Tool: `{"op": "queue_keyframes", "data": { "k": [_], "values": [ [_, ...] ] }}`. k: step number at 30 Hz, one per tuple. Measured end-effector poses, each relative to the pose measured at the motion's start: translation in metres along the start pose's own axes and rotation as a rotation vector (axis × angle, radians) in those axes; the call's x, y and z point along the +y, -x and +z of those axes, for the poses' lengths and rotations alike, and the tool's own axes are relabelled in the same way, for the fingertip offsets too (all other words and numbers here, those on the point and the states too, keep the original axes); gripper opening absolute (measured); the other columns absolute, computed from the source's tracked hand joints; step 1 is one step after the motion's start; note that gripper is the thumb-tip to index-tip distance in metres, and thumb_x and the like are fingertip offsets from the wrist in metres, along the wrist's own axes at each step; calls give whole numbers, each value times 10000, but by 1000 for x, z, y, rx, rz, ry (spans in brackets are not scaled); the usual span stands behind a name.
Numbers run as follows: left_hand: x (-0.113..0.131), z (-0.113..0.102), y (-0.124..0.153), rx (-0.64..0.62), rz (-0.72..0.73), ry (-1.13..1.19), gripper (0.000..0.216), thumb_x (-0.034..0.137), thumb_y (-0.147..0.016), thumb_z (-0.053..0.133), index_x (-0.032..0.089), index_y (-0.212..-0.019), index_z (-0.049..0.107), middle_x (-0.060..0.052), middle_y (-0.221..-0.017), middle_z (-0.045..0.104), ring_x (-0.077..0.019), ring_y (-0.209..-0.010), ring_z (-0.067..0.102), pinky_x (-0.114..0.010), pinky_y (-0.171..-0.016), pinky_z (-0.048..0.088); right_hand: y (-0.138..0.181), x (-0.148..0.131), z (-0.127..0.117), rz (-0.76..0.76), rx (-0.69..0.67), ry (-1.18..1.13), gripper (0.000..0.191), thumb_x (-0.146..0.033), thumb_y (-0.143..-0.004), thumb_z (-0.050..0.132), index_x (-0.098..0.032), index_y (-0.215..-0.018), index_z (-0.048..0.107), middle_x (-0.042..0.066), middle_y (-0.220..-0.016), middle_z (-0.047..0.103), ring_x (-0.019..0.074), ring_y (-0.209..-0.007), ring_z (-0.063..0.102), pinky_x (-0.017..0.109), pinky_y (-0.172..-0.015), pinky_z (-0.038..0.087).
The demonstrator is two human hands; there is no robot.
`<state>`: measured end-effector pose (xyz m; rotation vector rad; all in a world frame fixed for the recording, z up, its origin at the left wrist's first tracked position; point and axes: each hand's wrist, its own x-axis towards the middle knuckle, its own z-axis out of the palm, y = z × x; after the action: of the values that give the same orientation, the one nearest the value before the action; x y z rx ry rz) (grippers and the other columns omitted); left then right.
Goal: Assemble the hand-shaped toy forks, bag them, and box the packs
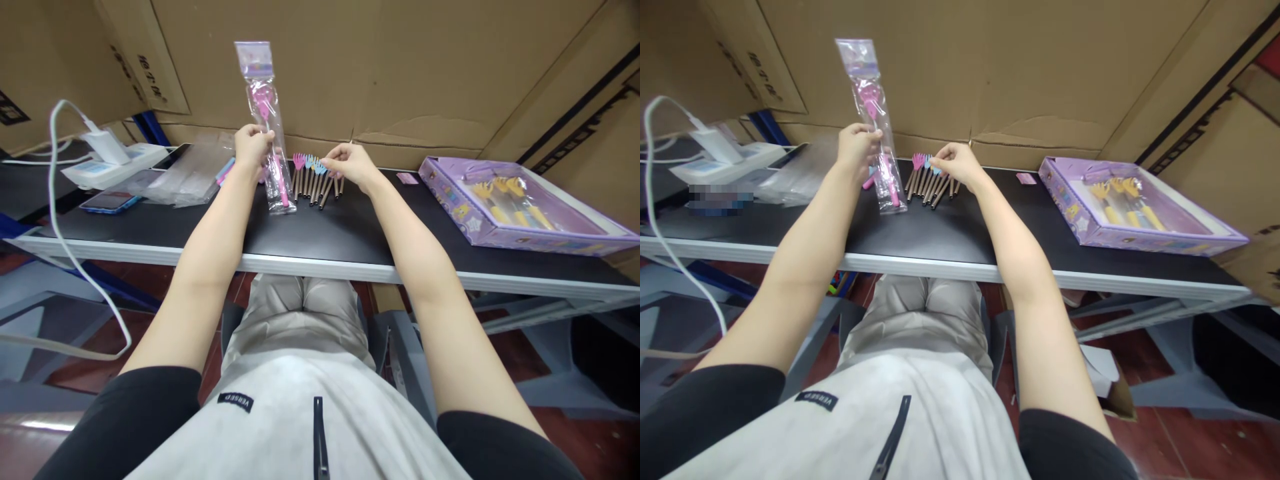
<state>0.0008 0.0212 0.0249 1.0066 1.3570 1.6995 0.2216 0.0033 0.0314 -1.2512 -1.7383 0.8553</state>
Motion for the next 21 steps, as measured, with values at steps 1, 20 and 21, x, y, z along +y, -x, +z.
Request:
{"op": "queue_keyframes", "data": {
  "k": [1, 20, 21],
  "values": [
    [0, 0, -2, 23, -29, 44, 322, 303, -901, 875, 256, -907, 557, 23, -789, 624, -224, -1070, 724, -339, -813, 613, 1, 0, 2, -7, -43, 12, 244, -179, -892, 905, -176, -821, 671, 9, -749, 690, 113, -696, 654, 217, -685, 553],
    [-31, 15, -24, 18, -71, 170, 235, 229, -888, 829, 285, -999, 630, -49, -1127, 809, -251, -1288, 730, -381, -985, 662, 12, -4, 23, 98, -286, -259, 369, -398, -934, 906, -170, -792, 653, 17, -713, 726, 70, -552, 603, 166, -549, 504],
    [-29, 17, -19, 9, -67, 184, 234, 197, -885, 820, 270, -939, 604, -47, -1106, 806, -239, -1273, 734, -361, -1002, 654, 13, -5, 23, 107, -288, -281, 366, -394, -960, 881, -169, -790, 647, 14, -709, 719, 63, -530, 576, 166, -534, 490]
  ]
}}
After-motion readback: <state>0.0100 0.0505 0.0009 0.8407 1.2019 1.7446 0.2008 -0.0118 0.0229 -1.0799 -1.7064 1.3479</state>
